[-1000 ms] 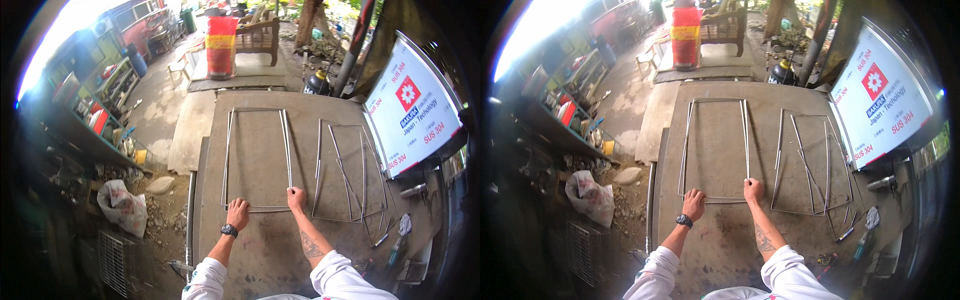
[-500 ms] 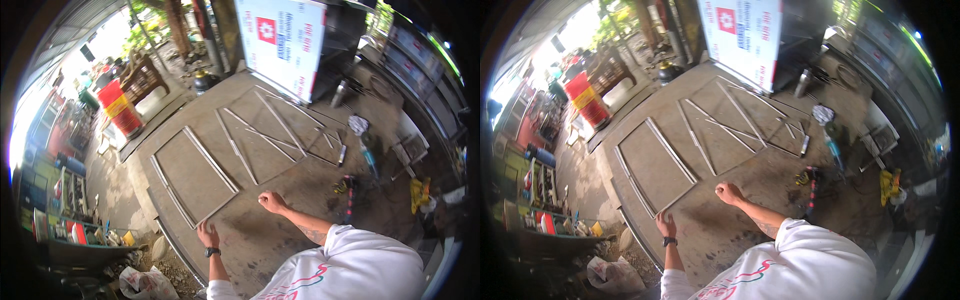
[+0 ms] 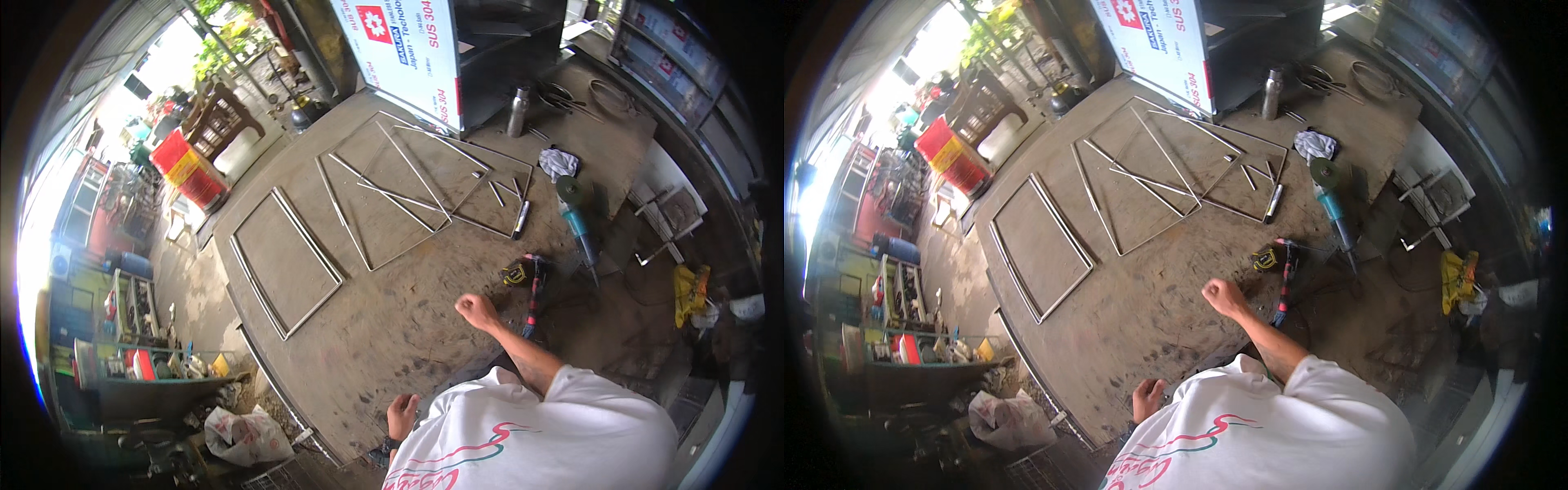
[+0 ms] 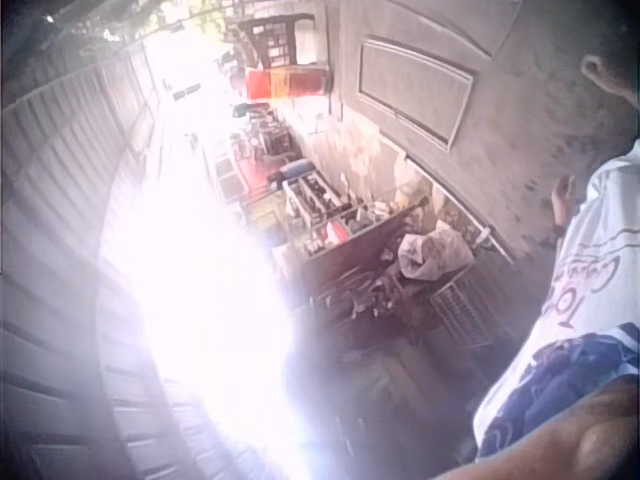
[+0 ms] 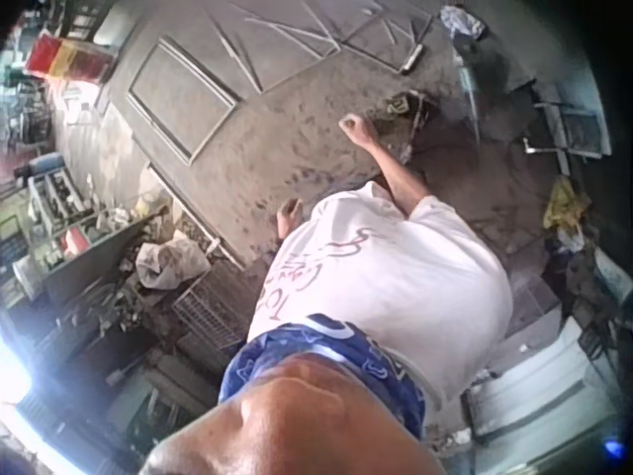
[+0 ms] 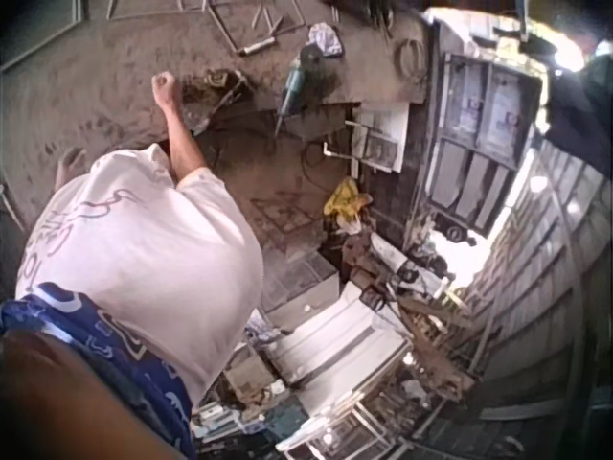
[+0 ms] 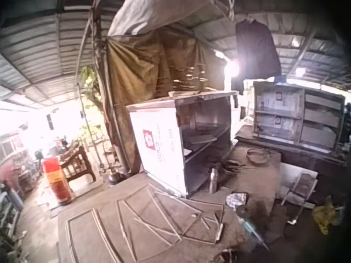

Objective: The person arranges metal bars on a workbench to form rectangular frames, measures them with a tape measure, cuts a bar with an angle grinder, and tack welds the corners using a welding torch. The frames remain on the workbench after welding.

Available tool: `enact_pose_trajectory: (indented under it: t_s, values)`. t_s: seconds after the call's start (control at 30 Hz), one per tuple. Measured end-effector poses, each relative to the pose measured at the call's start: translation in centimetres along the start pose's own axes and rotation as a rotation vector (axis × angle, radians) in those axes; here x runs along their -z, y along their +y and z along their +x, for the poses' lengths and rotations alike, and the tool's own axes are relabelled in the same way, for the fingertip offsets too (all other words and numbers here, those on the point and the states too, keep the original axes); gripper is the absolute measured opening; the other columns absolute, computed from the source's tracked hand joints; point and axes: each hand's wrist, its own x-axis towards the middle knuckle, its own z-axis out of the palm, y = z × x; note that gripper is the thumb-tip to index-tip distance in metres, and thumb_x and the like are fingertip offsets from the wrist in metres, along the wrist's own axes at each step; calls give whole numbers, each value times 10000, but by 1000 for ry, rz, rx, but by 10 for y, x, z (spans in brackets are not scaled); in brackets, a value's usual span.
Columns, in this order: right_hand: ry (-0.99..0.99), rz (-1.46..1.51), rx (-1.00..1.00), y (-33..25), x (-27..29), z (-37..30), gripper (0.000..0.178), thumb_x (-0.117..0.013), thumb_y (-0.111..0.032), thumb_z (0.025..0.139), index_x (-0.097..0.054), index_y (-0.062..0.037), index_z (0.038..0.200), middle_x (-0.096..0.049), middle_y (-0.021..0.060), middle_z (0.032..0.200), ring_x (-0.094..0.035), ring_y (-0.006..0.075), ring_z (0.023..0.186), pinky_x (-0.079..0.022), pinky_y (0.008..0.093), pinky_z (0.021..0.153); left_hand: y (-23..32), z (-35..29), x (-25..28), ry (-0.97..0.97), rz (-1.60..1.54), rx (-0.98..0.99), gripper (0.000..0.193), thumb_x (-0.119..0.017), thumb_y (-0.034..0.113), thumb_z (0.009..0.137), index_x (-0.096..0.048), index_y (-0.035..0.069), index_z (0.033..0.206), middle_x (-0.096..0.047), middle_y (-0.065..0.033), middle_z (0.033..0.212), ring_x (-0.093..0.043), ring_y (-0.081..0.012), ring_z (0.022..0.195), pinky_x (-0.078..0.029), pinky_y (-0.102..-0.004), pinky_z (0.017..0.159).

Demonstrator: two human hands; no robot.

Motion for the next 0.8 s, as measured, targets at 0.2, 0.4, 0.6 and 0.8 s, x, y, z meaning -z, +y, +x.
enact_pose_trajectory:
  t_s: [0.2,0.4,0.6,0.8]
  values:
    - [-62,689,-299,-26,-21,154,349,-757,-397,921,-682,-76,1035,-692,32,897,-692,176,783,-596,357,641,26,-14,-24,74,80,-67,294,-770,257,967,-756,-1,1108,-780,-137,970,-754,-211,908,-567,-326,833]
    - [278,1297,-672,-62,-55,219,301,-782,-348,888,-596,-119,945,-554,5,807,-628,158,676,-566,345,607,-6,-73,-40,487,-93,85,268,-766,241,974,-760,13,1115,-765,-110,1034,-732,-190,948,-558,-317,854]
    - [94,1508,-544,-76,-57,237,342,-617,-466,1059,-585,-126,1049,-669,33,939,-695,223,922,-560,440,871,-51,-128,-73,523,-84,308,333,-730,309,1017,-766,8,1155,-777,-96,1110,-715,-180,1015,-547,-337,917]
    - [-73,1599,-63,-183,-14,214,421,-461,-462,1136,-610,-68,1126,-740,132,1072,-745,274,1002,-647,438,888,-46,-83,-64,505,-184,186,274,-757,220,995,-759,-35,1094,-784,-82,986,-697,-142,927,-539,-310,866]
